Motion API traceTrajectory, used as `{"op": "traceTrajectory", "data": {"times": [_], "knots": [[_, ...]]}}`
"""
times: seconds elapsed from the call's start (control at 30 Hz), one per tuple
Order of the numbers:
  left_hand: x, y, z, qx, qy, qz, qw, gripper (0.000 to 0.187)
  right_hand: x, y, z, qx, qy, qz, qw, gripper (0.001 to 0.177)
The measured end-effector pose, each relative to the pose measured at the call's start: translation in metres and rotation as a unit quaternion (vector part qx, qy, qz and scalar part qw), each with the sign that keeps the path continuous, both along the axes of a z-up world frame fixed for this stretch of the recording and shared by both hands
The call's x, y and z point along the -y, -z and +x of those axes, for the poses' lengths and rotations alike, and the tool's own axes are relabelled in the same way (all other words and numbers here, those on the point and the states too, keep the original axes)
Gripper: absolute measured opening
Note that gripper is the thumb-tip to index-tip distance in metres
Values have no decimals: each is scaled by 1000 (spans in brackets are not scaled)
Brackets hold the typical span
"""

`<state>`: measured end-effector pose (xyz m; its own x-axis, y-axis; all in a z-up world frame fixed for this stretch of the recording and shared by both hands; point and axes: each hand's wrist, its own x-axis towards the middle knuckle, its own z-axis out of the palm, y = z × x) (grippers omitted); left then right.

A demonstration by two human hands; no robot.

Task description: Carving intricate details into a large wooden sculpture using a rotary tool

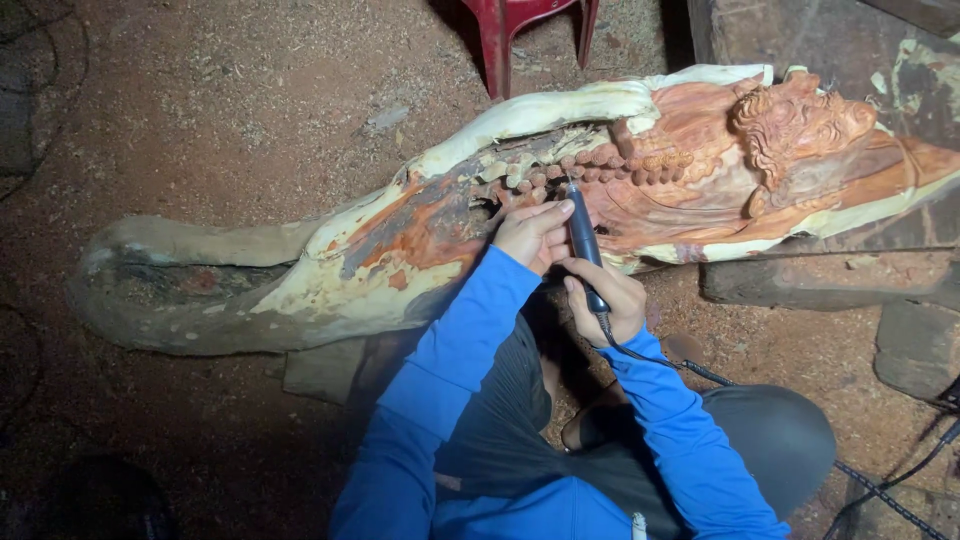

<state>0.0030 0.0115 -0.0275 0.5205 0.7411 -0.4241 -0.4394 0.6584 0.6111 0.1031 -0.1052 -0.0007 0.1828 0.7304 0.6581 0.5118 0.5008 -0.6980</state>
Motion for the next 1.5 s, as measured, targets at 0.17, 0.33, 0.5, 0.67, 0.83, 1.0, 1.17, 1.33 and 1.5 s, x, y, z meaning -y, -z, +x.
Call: {"op": "traceTrajectory", "data": {"times": [0.17,0.33,0.5,0.67,0.83,1.0,1.17,1.33,1.5], "knots": [[-1,-4,2,-16,9,10,1000,41,-2,5,1,-6,6,9,1000,19],[10,-41,-3,-33,11,12,999,42,0,7,1,-21,8,14,1000,17],[7,-32,-3,-25,14,9,1000,39,0,8,0,-20,4,31,999,17],[5,-18,-3,-10,13,8,1000,34,-2,21,4,-9,5,44,999,17],[4,-7,-3,-1,8,9,1000,37,0,8,3,-6,-1,47,999,16],[2,-3,-3,9,9,5,1000,38,-4,13,5,2,-6,52,999,16],[3,0,-3,13,6,6,1000,38,-3,18,7,10,-10,47,999,15],[14,-42,-7,24,12,18,999,32,3,-14,10,60,0,63,996,14],[11,-41,3,65,6,2,998,33,6,-33,20,34,-11,66,997,16]]}}
